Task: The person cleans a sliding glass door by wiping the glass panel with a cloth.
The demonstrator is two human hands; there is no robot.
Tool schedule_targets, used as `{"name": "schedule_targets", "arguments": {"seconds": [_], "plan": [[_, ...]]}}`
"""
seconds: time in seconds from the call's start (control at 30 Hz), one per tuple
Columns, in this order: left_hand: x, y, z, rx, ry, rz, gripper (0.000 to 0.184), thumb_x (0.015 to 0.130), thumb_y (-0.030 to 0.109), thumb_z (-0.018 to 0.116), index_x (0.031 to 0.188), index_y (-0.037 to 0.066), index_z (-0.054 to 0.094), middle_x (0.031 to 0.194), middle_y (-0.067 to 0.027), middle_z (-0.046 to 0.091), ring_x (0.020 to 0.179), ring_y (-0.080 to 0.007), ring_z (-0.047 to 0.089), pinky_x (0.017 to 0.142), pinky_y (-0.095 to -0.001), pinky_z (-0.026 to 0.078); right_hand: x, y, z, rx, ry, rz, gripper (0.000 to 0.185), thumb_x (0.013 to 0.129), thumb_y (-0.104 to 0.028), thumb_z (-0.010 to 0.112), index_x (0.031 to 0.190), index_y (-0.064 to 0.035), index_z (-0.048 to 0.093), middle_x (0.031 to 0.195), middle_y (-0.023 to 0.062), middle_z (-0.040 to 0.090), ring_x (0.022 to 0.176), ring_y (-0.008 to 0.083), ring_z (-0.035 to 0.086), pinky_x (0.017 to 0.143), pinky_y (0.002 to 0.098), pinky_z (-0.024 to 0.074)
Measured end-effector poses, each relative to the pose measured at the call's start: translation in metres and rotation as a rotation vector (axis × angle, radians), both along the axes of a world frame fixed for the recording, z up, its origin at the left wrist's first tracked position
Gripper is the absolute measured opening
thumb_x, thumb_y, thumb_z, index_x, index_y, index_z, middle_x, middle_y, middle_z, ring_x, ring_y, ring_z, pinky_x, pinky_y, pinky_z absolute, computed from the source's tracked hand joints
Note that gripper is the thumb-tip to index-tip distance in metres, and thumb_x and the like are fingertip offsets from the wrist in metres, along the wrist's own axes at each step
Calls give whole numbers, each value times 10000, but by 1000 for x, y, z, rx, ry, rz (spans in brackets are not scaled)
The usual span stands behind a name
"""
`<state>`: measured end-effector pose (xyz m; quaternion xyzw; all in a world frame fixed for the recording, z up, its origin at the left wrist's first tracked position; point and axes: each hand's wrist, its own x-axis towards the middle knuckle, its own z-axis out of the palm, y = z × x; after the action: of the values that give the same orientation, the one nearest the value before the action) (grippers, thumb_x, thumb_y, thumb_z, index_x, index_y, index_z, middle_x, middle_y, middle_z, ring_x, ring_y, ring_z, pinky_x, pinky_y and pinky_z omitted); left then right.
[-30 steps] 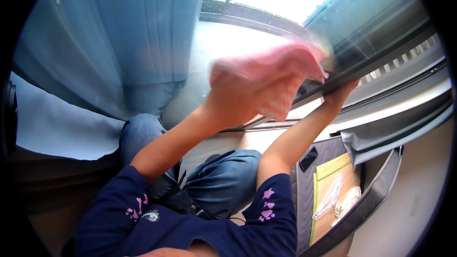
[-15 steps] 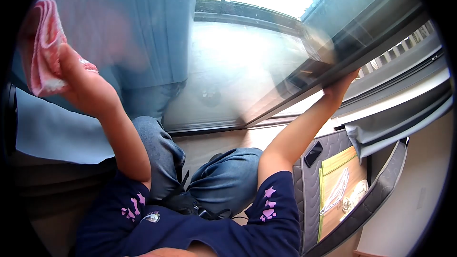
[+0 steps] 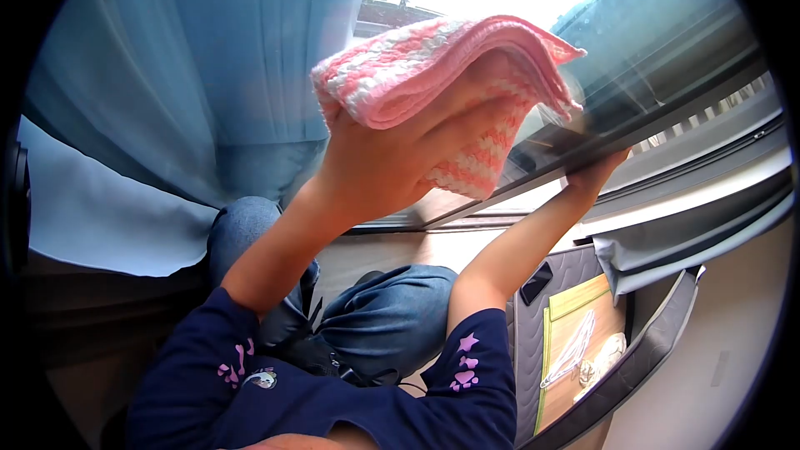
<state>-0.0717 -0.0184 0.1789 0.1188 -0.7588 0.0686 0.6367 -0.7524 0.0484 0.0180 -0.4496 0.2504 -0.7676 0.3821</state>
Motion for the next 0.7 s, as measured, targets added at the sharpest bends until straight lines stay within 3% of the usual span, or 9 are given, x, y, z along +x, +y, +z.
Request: {"name": "schedule_targets", "arguments": {"seconds": [0.03, 0.07, 0.23, 0.27, 0.33, 0.53, 0.63, 0.67, 0.7], "plan": [[-2, -2, 1, 24, 23, -88, 610, 662, 132, 668, 1255, 241, 575, 1365, 11, 480, 1276, -207, 426, 1020, -448, 300, -5, -8, 1, -9, -8, 32, 771, 884, -700, 309, 1096, 4, 543, 765, 154, 608, 651, 298, 584, 589, 384, 493], [18, -1, 17, 12, -27, -52, 577, 647, 115, 671, 1211, 213, 601, 1300, 3, 521, 1199, -268, 490, 949, -383, 405, -19, -16, 0, -18, -16, 62, 768, 886, -697, 309, 1095, 4, 544, 766, 152, 608, 656, 297, 584, 593, 382, 493], [94, -22, 6, 52, 171, 63, 507, 728, 131, 641, 1226, 145, 549, 1281, -48, 524, 1154, -257, 515, 917, -351, 425, -120, -10, -29, -74, -89, 188, 751, 899, -681, 307, 1092, 4, 548, 772, 146, 611, 679, 294, 586, 614, 372, 492], [116, -18, 0, 62, 219, 90, 491, 748, 135, 633, 1230, 128, 536, 1277, -61, 525, 1143, -255, 521, 908, -343, 430, -82, -2, -17, -77, -95, 179, 751, 899, -681, 307, 1092, 4, 548, 772, 146, 611, 679, 294, 586, 614, 372, 492], [162, -59, -5, 85, 319, 150, 464, 789, 143, 618, 1237, 94, 510, 1267, -87, 526, 1120, -250, 533, 892, -327, 440, 12, -2, 3, -50, -73, -151, 750, 898, -681, 310, 1112, 1, 536, 768, 147, 609, 680, 291, 586, 620, 371, 492], [134, -29, 25, 146, 650, 368, 414, 911, 167, 572, 1259, -8, 432, 1239, -164, 530, 1053, -234, 570, 843, -279, 471, 360, -7, 153, 38, 24, -1097, 752, 895, -682, 317, 1171, -7, 500, 756, 148, 603, 683, 281, 585, 640, 366, 490], [90, -48, -4, -130, 356, 443, 439, 867, 161, 592, 1283, 76, 478, 1277, -141, 516, 1162, -281, 491, 958, -417, 338, 374, 0, 169, 257, 223, -1151, 766, 886, -684, 345, 1292, -38, 418, 771, 144, 591, 677, 279, 589, 611, 386, 497], [67, -53, -13, -221, 255, 466, 454, 853, 159, 598, 1291, 104, 494, 1290, -133, 511, 1199, -297, 465, 996, -463, 293, 329, -1, 148, 256, 228, -1146, 766, 886, -684, 345, 1292, -38, 418, 771, 144, 591, 677, 279, 589, 611, 386, 497], [47, -51, -12, -312, 152, 488, 471, 839, 157, 605, 1299, 133, 509, 1303, -125, 507, 1236, -313, 439, 1034, -509, 249, 280, -4, 130, 202, 231, -956, 765, 884, -685, 347, 1293, -41, 417, 770, 147, 591, 672, 282, 589, 604, 387, 498]]}}
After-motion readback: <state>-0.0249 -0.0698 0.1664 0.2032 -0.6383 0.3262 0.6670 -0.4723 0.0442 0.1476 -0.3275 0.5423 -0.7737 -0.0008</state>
